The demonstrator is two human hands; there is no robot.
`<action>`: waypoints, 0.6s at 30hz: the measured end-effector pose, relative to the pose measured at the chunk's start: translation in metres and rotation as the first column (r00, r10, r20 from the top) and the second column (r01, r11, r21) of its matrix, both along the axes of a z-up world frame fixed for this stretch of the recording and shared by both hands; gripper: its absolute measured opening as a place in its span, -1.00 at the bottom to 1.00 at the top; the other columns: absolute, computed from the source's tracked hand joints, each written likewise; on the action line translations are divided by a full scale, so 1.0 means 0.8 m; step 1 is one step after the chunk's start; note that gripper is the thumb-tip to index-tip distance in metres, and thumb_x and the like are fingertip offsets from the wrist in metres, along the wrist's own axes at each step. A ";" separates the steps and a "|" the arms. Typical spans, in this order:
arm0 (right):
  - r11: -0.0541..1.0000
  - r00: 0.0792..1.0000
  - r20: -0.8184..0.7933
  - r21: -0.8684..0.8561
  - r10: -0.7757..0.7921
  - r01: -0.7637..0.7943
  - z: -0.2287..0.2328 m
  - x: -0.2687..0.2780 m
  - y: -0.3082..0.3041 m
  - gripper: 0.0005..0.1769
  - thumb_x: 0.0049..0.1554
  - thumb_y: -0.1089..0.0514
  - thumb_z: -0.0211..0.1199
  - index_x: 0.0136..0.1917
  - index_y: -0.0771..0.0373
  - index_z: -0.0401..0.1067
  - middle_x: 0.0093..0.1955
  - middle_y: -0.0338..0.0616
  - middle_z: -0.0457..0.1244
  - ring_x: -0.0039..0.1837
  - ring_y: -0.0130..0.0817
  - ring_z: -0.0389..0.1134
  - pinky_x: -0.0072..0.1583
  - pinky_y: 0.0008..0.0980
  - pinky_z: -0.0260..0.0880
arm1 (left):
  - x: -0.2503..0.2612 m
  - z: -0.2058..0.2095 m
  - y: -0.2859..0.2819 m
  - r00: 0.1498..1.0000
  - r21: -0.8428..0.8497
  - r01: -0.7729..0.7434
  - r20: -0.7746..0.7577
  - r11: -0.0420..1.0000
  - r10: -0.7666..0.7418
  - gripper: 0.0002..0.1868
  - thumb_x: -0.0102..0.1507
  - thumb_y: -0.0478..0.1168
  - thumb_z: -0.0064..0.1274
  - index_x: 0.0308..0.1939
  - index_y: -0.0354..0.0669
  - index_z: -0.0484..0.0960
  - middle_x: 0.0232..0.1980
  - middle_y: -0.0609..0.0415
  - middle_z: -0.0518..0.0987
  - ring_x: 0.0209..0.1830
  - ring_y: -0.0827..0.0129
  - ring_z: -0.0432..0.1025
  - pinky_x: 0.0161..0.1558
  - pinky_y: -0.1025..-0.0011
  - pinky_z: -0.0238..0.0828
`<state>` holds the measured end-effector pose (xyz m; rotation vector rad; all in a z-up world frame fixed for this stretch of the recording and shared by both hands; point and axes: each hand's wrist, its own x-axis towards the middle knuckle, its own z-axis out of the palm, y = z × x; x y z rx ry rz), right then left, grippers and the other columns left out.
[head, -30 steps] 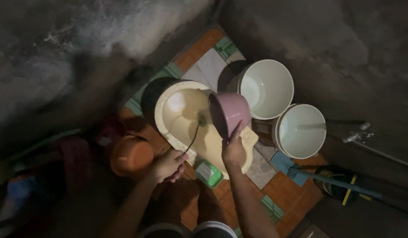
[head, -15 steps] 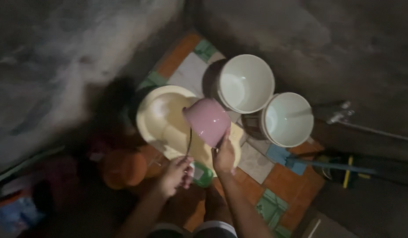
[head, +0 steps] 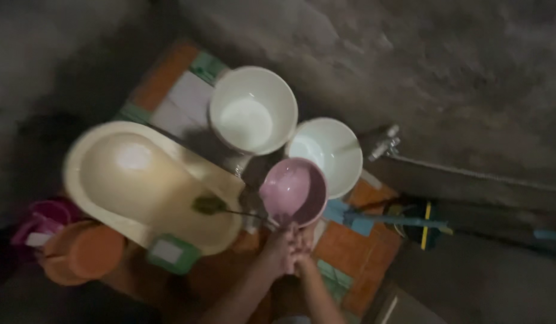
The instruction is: The person scrubs a beige floor-mounted sink using a green brush and soapy water from a pink bucket. They repeatedly scrub the basin, rinse the brush, and pour water into the sink to rinse it out.
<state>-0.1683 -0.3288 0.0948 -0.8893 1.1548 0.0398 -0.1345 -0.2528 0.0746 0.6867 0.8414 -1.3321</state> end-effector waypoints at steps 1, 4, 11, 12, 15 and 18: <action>1.000 1.000 -0.012 0.012 -0.014 0.014 0.006 -0.013 -0.023 -0.26 0.21 0.12 0.13 0.53 0.18 -0.16 0.10 0.01 0.29 0.03 -0.10 0.35 0.01 -0.15 0.43 | -0.017 -0.035 -0.026 0.997 -0.081 -0.072 0.009 0.994 0.073 -0.70 0.48 -0.14 -0.07 0.19 -0.25 0.40 -0.22 0.04 0.55 -0.32 0.24 0.53 -0.29 0.24 0.59; 0.999 0.998 -0.044 -0.012 -0.043 0.042 0.007 -0.030 -0.092 -0.20 0.23 0.12 0.07 0.59 0.12 -0.30 0.18 0.03 0.26 0.11 -0.09 0.33 0.07 -0.13 0.44 | -0.043 -0.123 -0.092 0.986 -0.168 -0.166 -0.029 0.972 0.163 -0.66 0.48 -0.13 -0.04 0.12 -0.40 0.41 -0.07 -0.15 0.55 -0.18 0.10 0.53 -0.19 0.21 0.64; 0.865 0.819 -0.559 -0.339 0.131 -0.369 -0.121 -0.037 -0.208 0.06 0.27 0.06 0.06 0.69 0.11 -0.66 0.34 0.21 0.26 0.26 0.06 0.35 0.18 -0.09 0.41 | 0.023 -0.122 -0.189 0.979 0.159 -0.191 -0.039 0.969 0.200 -0.66 0.42 -0.12 -0.15 0.19 -0.26 0.42 0.24 -0.14 0.43 0.13 0.08 0.44 -0.04 0.22 0.64; 0.792 0.725 -0.660 -0.329 0.196 -0.514 -0.146 -0.041 -0.218 0.13 0.24 0.07 0.13 0.69 0.14 -0.68 0.36 0.25 0.26 0.28 0.08 0.36 0.20 -0.09 0.40 | 0.033 -0.111 -0.196 0.986 0.175 -0.157 -0.019 0.972 0.163 -0.65 0.43 -0.13 -0.13 0.20 -0.27 0.45 0.24 -0.12 0.46 0.13 0.11 0.45 0.00 0.27 0.64; 0.429 0.913 -0.343 -0.807 0.220 -0.407 -0.203 -0.052 -0.237 0.23 0.18 0.34 0.25 0.70 0.17 -0.65 0.55 0.60 0.04 0.48 0.40 0.15 0.32 0.05 0.26 | 0.044 -0.127 -0.220 0.993 0.227 -0.121 0.016 0.966 0.120 -0.64 0.43 -0.12 -0.10 0.20 -0.29 0.50 0.21 -0.07 0.51 0.12 0.17 0.48 0.06 0.36 0.61; 0.665 0.829 -0.502 -0.535 0.247 -0.522 -0.241 -0.033 -0.269 0.18 0.21 0.19 0.20 0.67 0.19 -0.69 0.50 0.49 0.11 0.42 0.29 0.22 0.30 -0.03 0.32 | 0.027 -0.193 -0.227 0.979 0.270 -0.204 0.033 0.941 0.203 -0.65 0.41 -0.10 -0.13 0.12 -0.31 0.50 0.09 -0.10 0.50 0.01 0.13 0.45 -0.03 0.31 0.55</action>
